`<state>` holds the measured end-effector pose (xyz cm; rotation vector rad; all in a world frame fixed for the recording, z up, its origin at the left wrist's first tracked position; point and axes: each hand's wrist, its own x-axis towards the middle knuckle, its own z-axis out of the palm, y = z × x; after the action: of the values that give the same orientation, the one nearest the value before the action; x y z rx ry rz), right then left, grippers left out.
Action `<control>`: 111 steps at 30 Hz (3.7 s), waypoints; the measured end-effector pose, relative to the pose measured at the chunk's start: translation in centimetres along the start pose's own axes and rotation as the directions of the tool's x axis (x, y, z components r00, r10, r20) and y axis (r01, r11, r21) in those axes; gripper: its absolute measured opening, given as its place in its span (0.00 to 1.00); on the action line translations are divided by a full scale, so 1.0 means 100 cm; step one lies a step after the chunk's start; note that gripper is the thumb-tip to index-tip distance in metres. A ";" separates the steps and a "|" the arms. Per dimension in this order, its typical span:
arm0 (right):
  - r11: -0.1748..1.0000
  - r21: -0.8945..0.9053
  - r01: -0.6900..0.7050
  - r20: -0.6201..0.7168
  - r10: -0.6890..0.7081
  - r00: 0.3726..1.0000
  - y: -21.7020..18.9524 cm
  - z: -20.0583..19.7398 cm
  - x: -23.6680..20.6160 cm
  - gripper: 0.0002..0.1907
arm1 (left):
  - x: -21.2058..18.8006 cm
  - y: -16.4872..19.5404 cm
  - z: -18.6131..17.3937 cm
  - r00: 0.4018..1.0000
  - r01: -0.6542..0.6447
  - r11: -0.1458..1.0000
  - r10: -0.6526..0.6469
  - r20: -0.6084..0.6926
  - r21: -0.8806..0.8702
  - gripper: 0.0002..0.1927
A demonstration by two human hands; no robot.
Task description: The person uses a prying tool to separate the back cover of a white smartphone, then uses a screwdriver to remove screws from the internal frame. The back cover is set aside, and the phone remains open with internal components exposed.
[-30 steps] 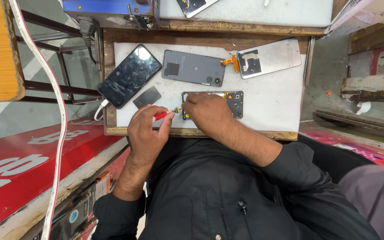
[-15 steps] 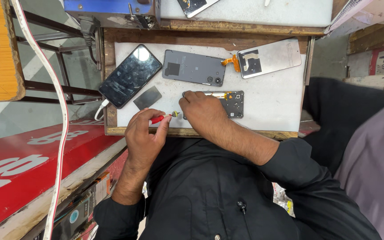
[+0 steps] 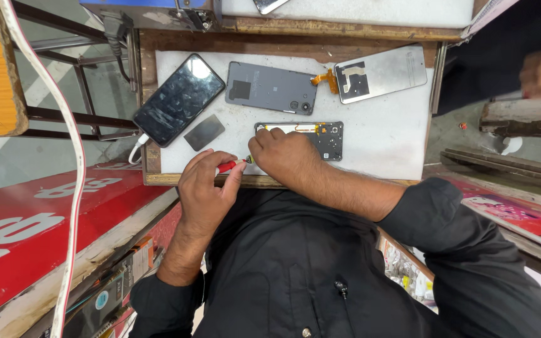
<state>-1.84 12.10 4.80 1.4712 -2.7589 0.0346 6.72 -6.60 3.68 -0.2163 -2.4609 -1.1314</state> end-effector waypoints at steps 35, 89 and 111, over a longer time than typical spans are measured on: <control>0.998 0.046 0.033 0.023 -0.034 0.999 0.004 0.008 0.011 0.09 | -0.003 0.000 -0.005 0.999 0.032 0.998 -0.032 0.008 -0.052 0.17; 0.800 0.560 -0.216 -0.184 0.374 0.909 -0.007 0.012 -0.062 0.08 | 0.049 0.048 0.001 0.935 -0.112 0.992 0.086 0.345 0.057 0.11; 0.775 0.605 -0.183 -0.206 0.374 0.904 -0.005 0.013 -0.065 0.08 | 0.036 0.047 0.008 0.868 0.137 0.956 -0.241 0.434 0.258 0.04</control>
<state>2.22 17.13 3.37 0.9557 -2.7729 1.0999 4.70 -2.98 8.02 -0.1964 -3.0698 -0.9537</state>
